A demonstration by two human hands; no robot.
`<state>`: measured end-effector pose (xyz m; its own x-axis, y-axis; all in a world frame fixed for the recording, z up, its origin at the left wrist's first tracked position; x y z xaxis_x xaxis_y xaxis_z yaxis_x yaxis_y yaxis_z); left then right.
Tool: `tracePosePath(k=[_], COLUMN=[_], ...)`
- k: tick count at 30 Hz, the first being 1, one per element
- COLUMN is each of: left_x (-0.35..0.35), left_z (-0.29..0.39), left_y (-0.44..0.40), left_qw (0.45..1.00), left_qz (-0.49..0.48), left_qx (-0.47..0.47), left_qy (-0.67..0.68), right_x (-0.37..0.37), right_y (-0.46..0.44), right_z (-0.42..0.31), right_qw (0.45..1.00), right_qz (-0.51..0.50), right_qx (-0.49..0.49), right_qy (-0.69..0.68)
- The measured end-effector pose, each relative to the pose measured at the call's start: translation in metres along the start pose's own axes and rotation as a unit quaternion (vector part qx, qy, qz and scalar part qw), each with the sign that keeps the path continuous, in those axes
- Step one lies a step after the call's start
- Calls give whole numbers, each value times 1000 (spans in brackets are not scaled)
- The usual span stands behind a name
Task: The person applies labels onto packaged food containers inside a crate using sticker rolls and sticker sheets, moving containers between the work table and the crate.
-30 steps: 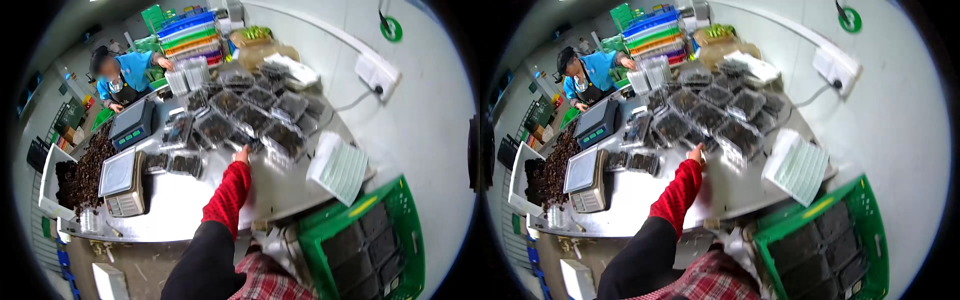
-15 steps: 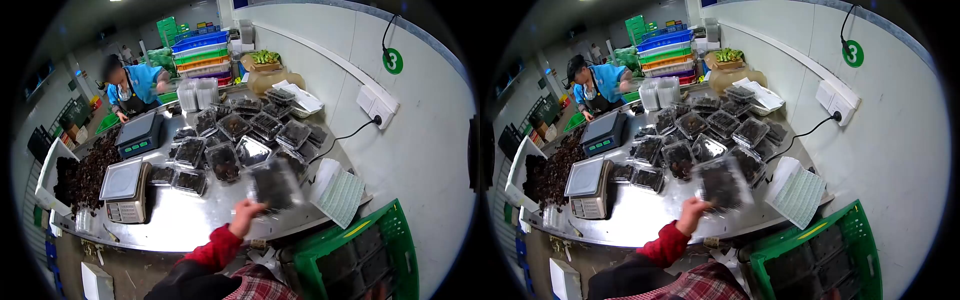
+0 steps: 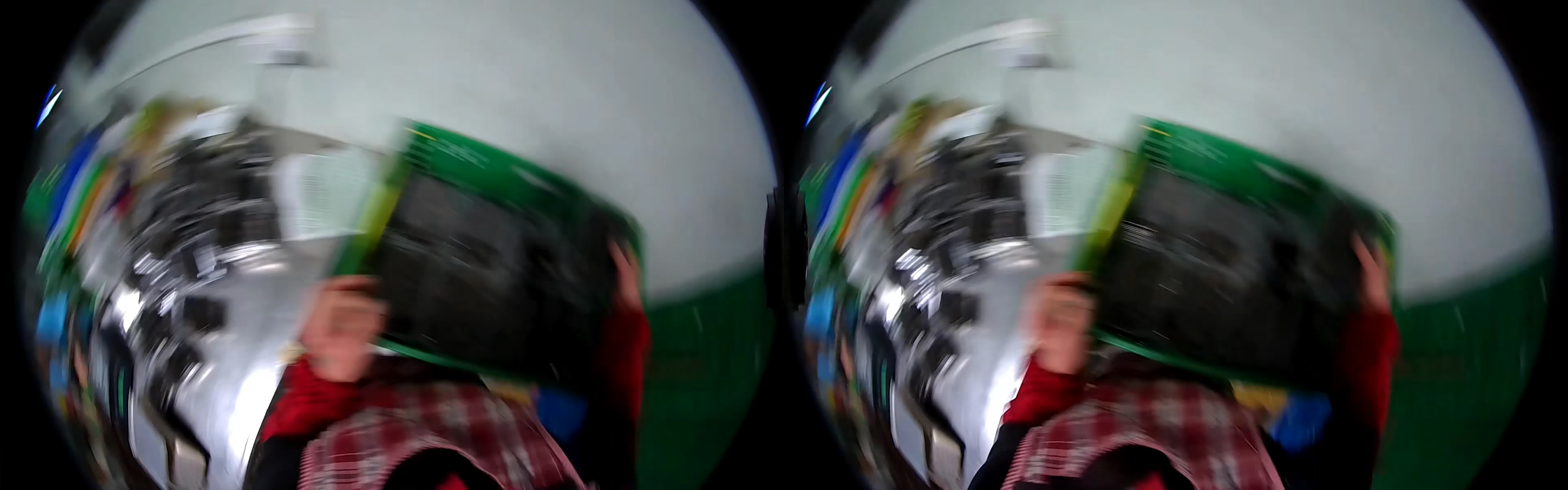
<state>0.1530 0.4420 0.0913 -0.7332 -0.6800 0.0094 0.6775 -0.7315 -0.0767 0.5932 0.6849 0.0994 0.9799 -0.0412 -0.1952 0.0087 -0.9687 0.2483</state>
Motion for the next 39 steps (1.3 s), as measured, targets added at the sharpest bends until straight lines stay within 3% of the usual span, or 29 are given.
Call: tracePosePath(k=[1,2,3,4,6,8,9,10,11,12,13,14,15,16,17,18,20,22,24,25,26,28,30,32,34,36,39], left_x=[35,64,86,120,156,171,213,198,197,203,203,199,189,199,194,195,197,207,205,197,199,174,127,85,56,51,53], left_z=[-38,-7,-29,-50,-102,-133,-218,-218,-220,-253,-286,-309,-296,-285,-274,-266,-262,-280,-279,-260,-225,-168,-83,-31,14,41,51], left_y=[22,8,9,28,41,79,96,113,130,144,144,151,147,149,139,134,114,108,98,98,92,68,54,46,40,42,41], left_qw=[987,983,981,974,966,950,951,933,903,884,883,849,840,822,828,835,884,876,886,879,877,923,971,973,966,928,907], left_qz=[69,95,157,189,217,221,234,266,338,296,280,355,414,473,488,502,439,417,413,413,425,312,198,9,-10,49,43], left_qx=[142,-106,-78,-65,24,185,202,237,243,322,317,365,321,283,244,201,162,243,179,212,225,185,135,37,-160,-243,-295], left_qy=[31,-115,-84,-110,-139,-119,-35,-51,-106,-163,-205,-142,-145,-145,-127,-100,-11,-13,108,108,-11,129,-17,-226,-204,-280,-299], right_x=[33,72,97,87,67,43,66,54,64,73,74,123,147,126,132,137,115,64,6,-34,-76,-182,-276,-328,-350,-354,-348], right_y=[-36,-71,-93,-90,-91,-102,-146,-173,-184,-194,-184,-216,-215,-207,-205,-209,-188,-157,-119,-98,-71,19,111,162,175,182,193], right_z=[-5,10,20,32,40,57,94,116,125,133,118,134,119,113,98,87,69,57,52,55,58,54,41,48,65,72,67], right_qw=[989,976,963,980,984,949,921,904,854,795,787,838,833,854,806,804,856,859,861,873,879,872,767,738,772,778,749], right_qz=[69,114,143,99,52,92,98,-37,13,60,30,29,27,-17,33,55,80,53,36,-31,-95,-219,-357,-453,-480,-514,-498], right_qx=[69,85,97,33,-2,-23,-35,17,20,12,49,55,99,136,119,152,178,217,256,264,271,260,377,401,344,296,379], right_qy=[112,165,205,172,168,301,376,427,519,603,615,542,543,502,579,573,478,461,438,410,380,352,377,300,236,206,216])
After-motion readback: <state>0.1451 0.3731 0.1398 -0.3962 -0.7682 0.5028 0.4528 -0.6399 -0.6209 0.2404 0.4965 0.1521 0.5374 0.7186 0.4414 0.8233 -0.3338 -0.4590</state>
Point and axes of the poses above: each hand's wrist, its own y-axis away from the middle knuckle, its own x-axis out of the back of the hand, z = x × y, the point moved 9 cm from there along -y, towards the middle knuckle, and after that the axes turned 6 degrees about z, right-handed, at the moved point
